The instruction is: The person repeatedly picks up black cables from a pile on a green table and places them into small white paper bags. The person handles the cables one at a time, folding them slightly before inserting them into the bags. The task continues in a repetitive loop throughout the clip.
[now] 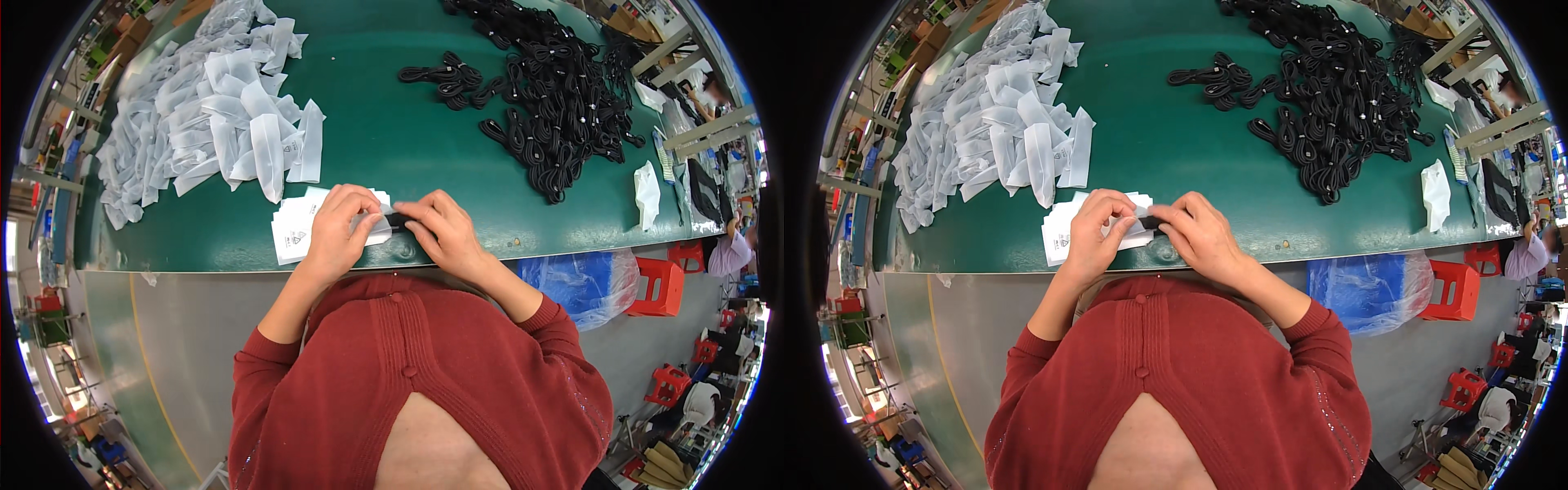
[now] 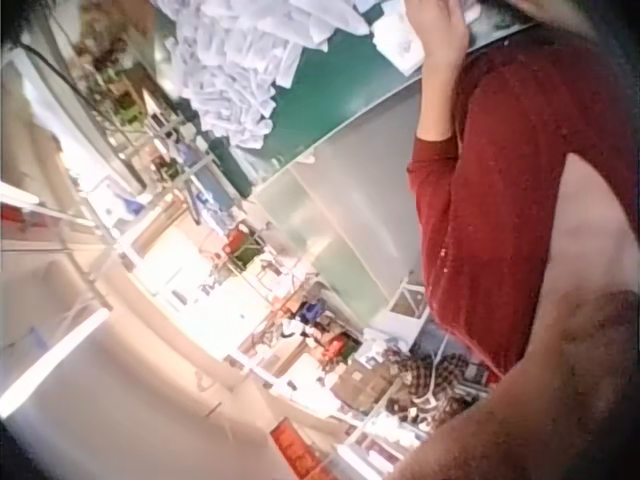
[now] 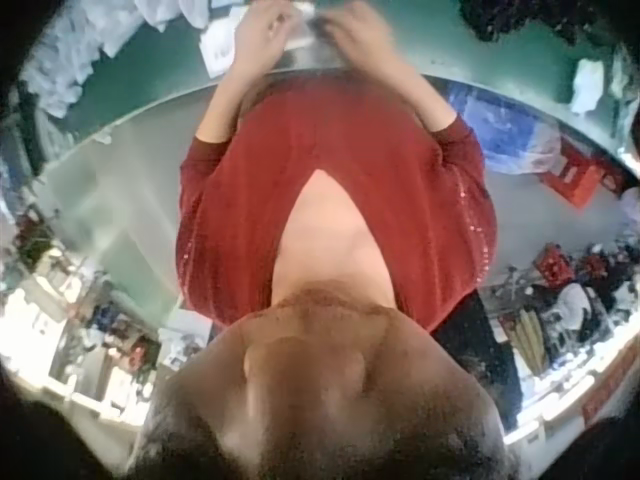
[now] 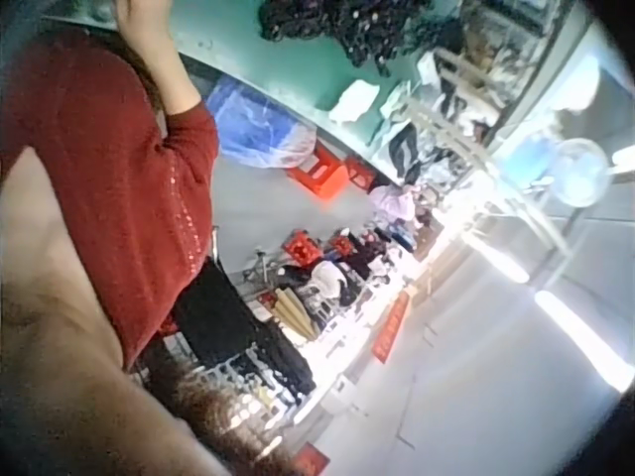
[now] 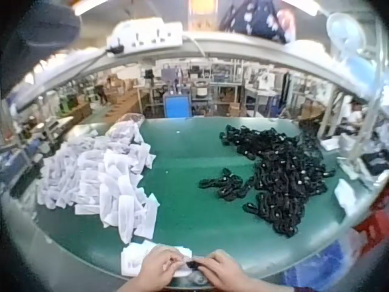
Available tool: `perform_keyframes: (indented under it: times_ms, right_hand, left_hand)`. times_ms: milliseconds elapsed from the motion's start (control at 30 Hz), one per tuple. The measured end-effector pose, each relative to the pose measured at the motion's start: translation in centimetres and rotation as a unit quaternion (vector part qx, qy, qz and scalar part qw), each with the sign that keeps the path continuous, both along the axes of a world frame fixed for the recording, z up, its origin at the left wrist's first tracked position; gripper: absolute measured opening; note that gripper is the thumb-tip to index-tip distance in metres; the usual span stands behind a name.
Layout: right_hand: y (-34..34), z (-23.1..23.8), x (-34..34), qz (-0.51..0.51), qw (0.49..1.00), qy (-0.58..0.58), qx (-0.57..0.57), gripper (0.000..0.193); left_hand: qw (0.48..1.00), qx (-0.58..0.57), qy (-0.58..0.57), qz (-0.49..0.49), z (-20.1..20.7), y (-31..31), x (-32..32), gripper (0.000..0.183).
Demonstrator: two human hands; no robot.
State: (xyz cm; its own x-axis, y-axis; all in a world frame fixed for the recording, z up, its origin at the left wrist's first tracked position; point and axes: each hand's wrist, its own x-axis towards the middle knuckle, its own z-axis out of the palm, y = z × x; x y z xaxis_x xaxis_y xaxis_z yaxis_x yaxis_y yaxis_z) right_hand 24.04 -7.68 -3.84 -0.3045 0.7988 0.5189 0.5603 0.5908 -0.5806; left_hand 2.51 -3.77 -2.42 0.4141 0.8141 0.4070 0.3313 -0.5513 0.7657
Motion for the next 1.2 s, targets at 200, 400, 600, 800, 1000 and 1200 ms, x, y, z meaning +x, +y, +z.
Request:
perform_keyframes:
  times_ms: [200,400,600,800,1000,1200]
  right_hand:
    - [1.0,1.0,-2.5,-0.059,0.986,0.158,0.009,0.05]
    - [4.2,3.1,0.1,-0.06,0.989,0.112,0.082,0.04]
    - [8.6,-0.7,9.0,-0.309,0.921,-0.205,0.117,0.037]
    - [9.1,-3.0,11.8,-0.331,0.872,-0.356,0.06,0.043]
    - [8.3,-1.7,10.0,-0.212,0.976,-0.008,-0.051,0.032]
    - [6.5,3.0,4.3,-0.017,0.859,0.407,-0.309,0.032]
  left_hand:
    - [0.994,-0.091,-0.064,-0.003,2.0,1.7,-0.4,0.007]
    - [0.898,-0.253,-0.357,-0.037,4.1,6.4,-3.2,0.011]
    - [0.938,-0.143,-0.315,0.005,5.4,9.2,-4.5,0.013]
    - [0.884,-0.279,-0.37,-0.058,4.7,10.0,-4.0,0.017]
    - [0.865,-0.331,-0.363,-0.097,5.0,10.9,-3.3,0.02]
    - [0.824,-0.383,-0.393,-0.138,3.4,11.5,-1.3,0.02]
